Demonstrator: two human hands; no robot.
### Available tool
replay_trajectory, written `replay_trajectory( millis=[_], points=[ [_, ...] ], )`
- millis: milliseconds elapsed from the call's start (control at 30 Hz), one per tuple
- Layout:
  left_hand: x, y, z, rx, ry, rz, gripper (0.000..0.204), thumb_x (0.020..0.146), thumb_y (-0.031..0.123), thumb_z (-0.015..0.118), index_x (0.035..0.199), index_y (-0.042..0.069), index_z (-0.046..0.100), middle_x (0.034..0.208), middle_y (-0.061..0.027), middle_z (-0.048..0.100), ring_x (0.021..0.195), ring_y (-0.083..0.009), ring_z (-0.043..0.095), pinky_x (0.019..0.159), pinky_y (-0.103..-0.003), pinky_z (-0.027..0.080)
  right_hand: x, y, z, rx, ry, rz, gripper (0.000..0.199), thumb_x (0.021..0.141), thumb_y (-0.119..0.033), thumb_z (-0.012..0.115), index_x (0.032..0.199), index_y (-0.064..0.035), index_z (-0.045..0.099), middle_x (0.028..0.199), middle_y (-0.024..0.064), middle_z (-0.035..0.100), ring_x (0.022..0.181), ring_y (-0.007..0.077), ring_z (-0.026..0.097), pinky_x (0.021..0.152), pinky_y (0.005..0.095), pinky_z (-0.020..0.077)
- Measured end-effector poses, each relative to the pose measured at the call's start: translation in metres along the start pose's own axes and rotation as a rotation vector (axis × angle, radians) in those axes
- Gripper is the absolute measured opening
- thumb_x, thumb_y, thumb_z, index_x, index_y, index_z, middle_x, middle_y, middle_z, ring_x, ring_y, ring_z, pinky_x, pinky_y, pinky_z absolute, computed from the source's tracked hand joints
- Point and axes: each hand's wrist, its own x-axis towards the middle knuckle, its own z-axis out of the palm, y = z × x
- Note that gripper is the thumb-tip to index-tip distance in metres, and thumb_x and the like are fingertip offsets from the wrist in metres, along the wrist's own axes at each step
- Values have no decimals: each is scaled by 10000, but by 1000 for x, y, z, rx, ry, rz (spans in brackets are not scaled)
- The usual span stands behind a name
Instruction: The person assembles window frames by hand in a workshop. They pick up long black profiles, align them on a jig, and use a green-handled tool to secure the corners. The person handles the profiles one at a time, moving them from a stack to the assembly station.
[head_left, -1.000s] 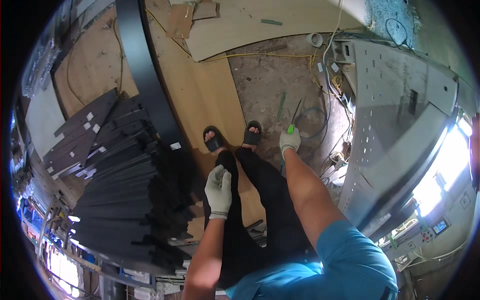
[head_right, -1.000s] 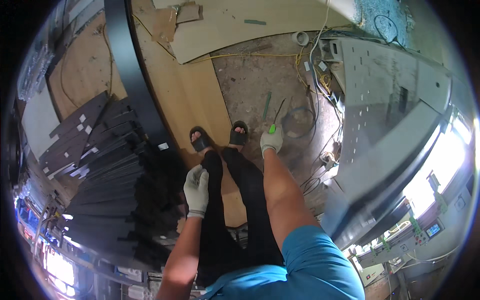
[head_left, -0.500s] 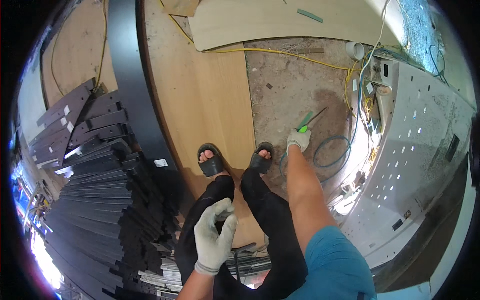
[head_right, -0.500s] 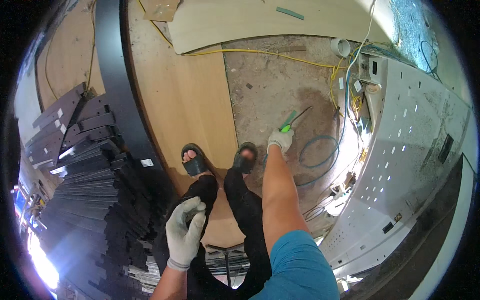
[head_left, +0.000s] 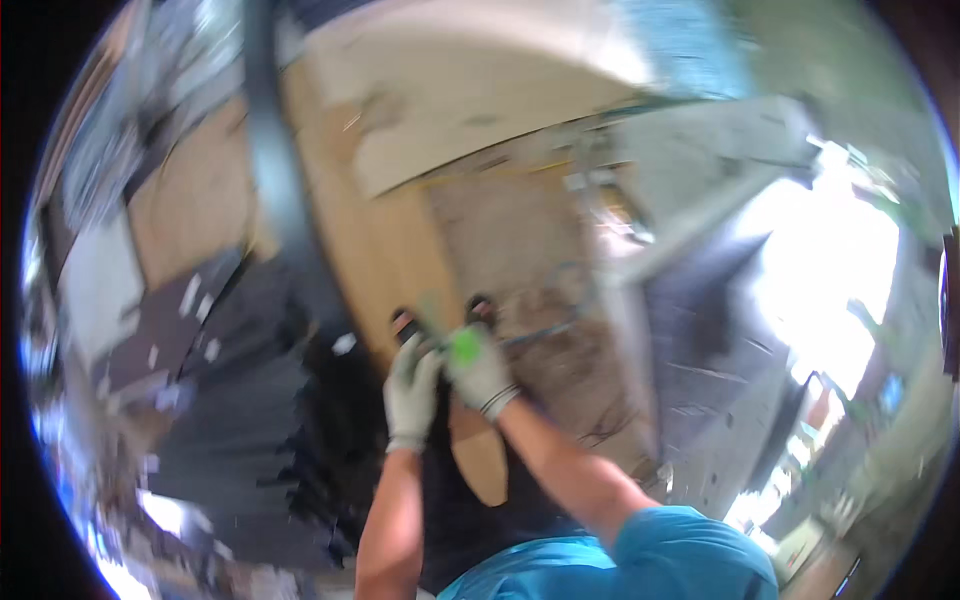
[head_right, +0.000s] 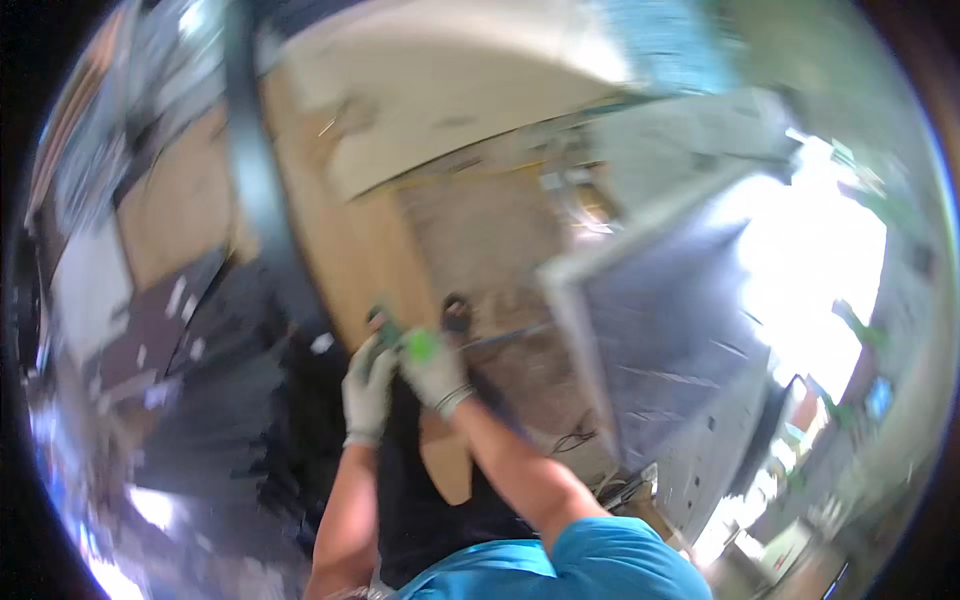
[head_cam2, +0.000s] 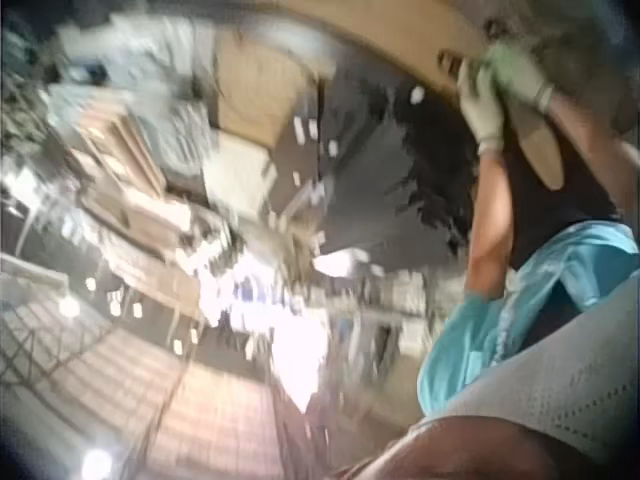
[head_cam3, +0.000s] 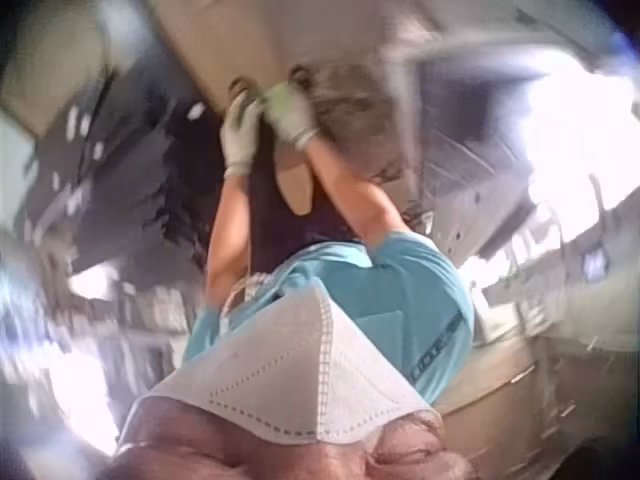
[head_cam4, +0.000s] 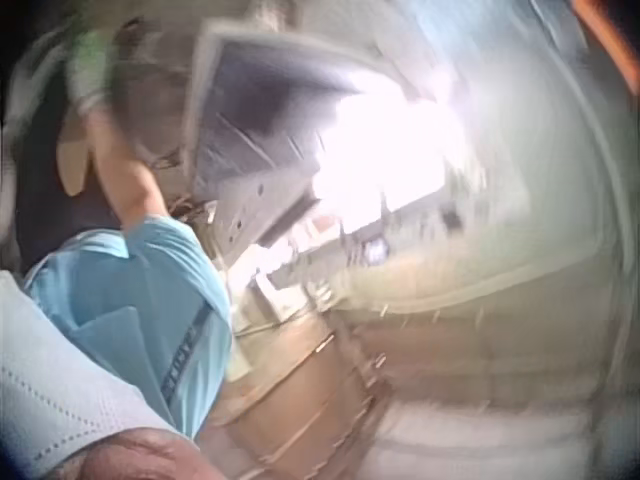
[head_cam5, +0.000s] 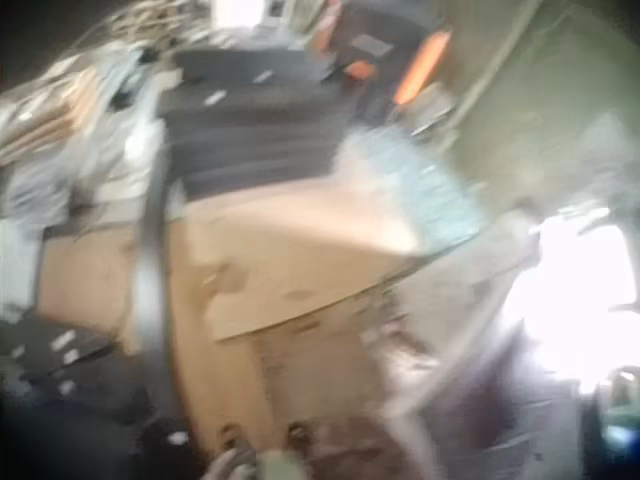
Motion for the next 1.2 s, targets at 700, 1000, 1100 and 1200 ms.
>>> replay_trajectory(
  millis=[700, 1000, 1100, 1200],
  points=[
    [-288, 105, 175, 545, 150, 894, 308, 1021, 82, 658, 1313, -15, 636, 1173, -179, 701, 1062, -313, 701, 961, -417, 561, -436, 108, -371, 615, 72, 220, 379, 954, -304, 814, 1247, -79, 731, 1070, 176, 782, 1013, 320, 779, 913, 430, 599],
    [-312, 184, 503, 632, -137, 1269, 339, 931, 109, 674, 1253, 3, 694, 1218, -201, 725, 1157, -391, 691, 1049, -470, 544, -561, 221, -490, 816, 526, 328, 314, 979, -241, 812, 1217, -54, 732, 1045, 152, 788, 969, 238, 772, 899, 388, 604],
    [-281, 207, 595, 672, -88, 1358, 228, 907, 146, 728, 1113, 50, 720, 1035, -153, 751, 959, -370, 725, 896, -494, 563, -577, 230, -533, 845, 459, 429, 318, 977, -245, 819, 1210, -47, 733, 1043, 150, 792, 960, 243, 777, 899, 393, 610],
    [-246, 232, 689, 684, -25, 1453, 158, 871, 172, 807, 992, 104, 732, 931, -114, 763, 891, -361, 717, 847, -484, 539, -577, 265, -525, 876, 559, 356, 314, 968, -228, 825, 1198, -34, 733, 1004, 147, 797, 947, 248, 789, 899, 401, 620]
  ],
)
